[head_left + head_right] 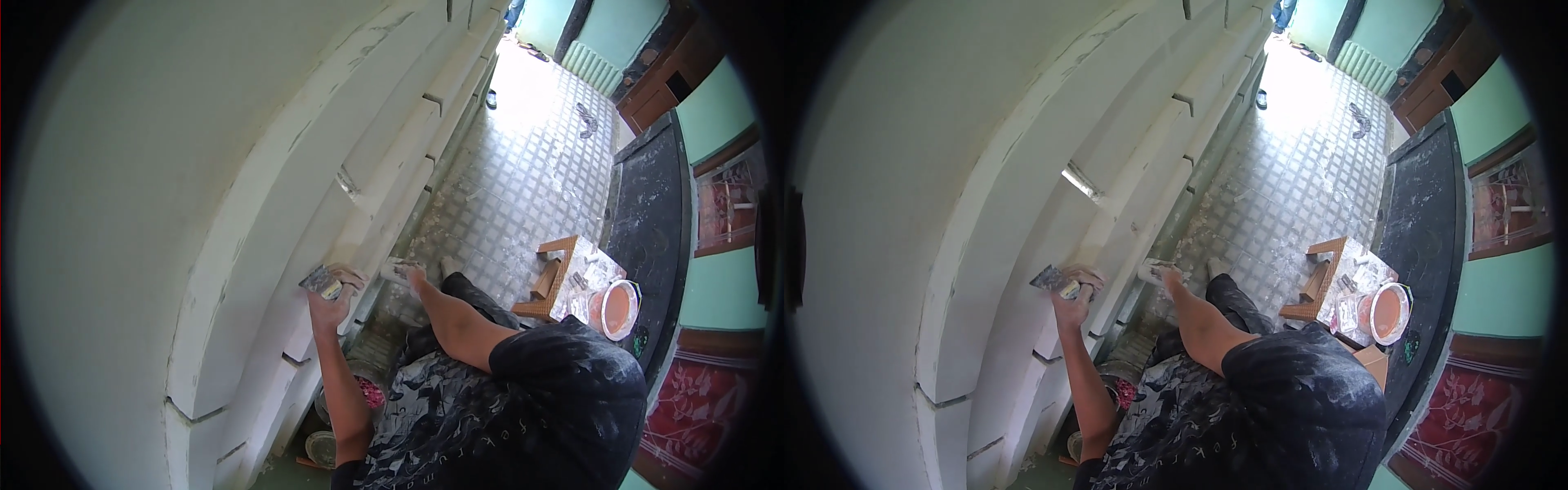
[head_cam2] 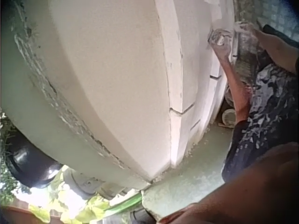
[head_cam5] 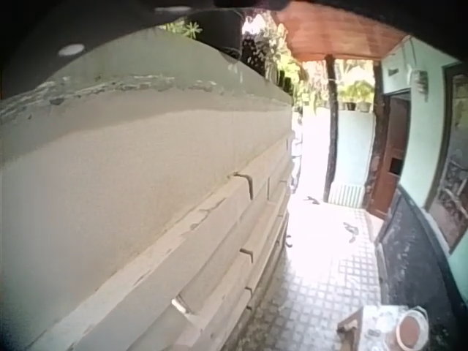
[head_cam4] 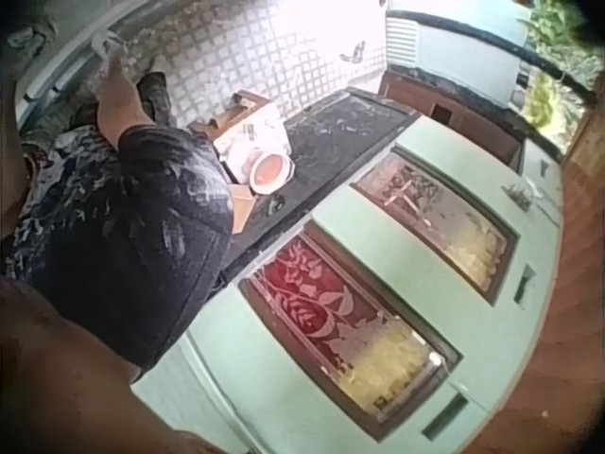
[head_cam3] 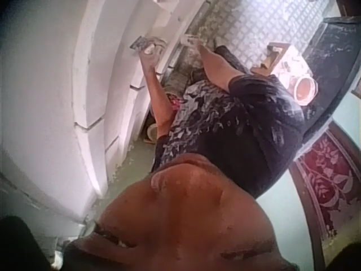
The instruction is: Applying plaster or filler to a grooved wall using a putty knife and a small container.
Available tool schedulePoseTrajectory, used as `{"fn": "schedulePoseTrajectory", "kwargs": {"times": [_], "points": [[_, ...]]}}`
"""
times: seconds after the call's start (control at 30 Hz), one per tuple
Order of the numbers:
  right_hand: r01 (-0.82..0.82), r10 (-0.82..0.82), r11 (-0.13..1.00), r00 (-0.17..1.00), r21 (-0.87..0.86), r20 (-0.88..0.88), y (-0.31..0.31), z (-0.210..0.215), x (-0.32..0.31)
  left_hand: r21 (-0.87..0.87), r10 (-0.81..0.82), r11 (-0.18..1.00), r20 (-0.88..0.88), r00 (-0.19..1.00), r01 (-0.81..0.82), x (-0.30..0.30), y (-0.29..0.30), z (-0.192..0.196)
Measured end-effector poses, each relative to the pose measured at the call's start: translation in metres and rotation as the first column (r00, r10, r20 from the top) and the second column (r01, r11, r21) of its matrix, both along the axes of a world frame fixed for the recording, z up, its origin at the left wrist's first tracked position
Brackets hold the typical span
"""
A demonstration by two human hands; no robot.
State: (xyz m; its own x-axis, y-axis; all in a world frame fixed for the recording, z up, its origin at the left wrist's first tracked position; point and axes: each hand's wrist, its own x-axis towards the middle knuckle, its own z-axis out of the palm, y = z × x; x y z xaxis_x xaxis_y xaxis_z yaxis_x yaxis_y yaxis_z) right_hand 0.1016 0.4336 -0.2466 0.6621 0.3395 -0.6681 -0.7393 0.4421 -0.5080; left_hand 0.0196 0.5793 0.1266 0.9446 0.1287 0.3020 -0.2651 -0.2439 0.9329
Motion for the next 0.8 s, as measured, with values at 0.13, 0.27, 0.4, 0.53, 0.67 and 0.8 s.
{"fn": "schedulePoseTrajectory", "kwargs": {"times": [0.13,0.27,0.4,0.53,0.67,0.8], "points": [[0.048,-0.049,0.998,0.999,-0.052,-0.024,-0.012,0.022,0.007,0.054,0.041,0.998,-0.06,0.997,-0.038,-0.004,-0.002,0.001],[0.114,-0.12,0.988,0.991,-0.1,-0.051,-0.02,0.035,0.019,0.068,0.102,0.993,-0.16,0.982,-0.092,-0.005,-0.005,-0.007],[0.068,-0.074,0.991,0.996,-0.112,-0.052,-0.023,0.017,0.031,0.091,0.116,0.991,-0.158,0.981,-0.102,-0.004,-0.003,-0.003],[0.014,0.008,0.934,0.998,-0.356,0.059,-0.031,-0.038,0.068,0.059,0.054,0.997,-0.071,0.996,-0.05,0.022,-0.017,0.015],[0.255,-0.247,0.964,0.964,-0.077,0.102,-0.013,0.009,0.085,0.135,0.139,0.983,-0.085,0.987,-0.127,0.01,-0.012,0.009],[0.024,-0.022,0.998,0.999,-0.056,0.037,-0.059,0.013,0.109,0.149,0.207,0.969,-0.069,0.976,-0.195,0.016,-0.026,0.011]]}}
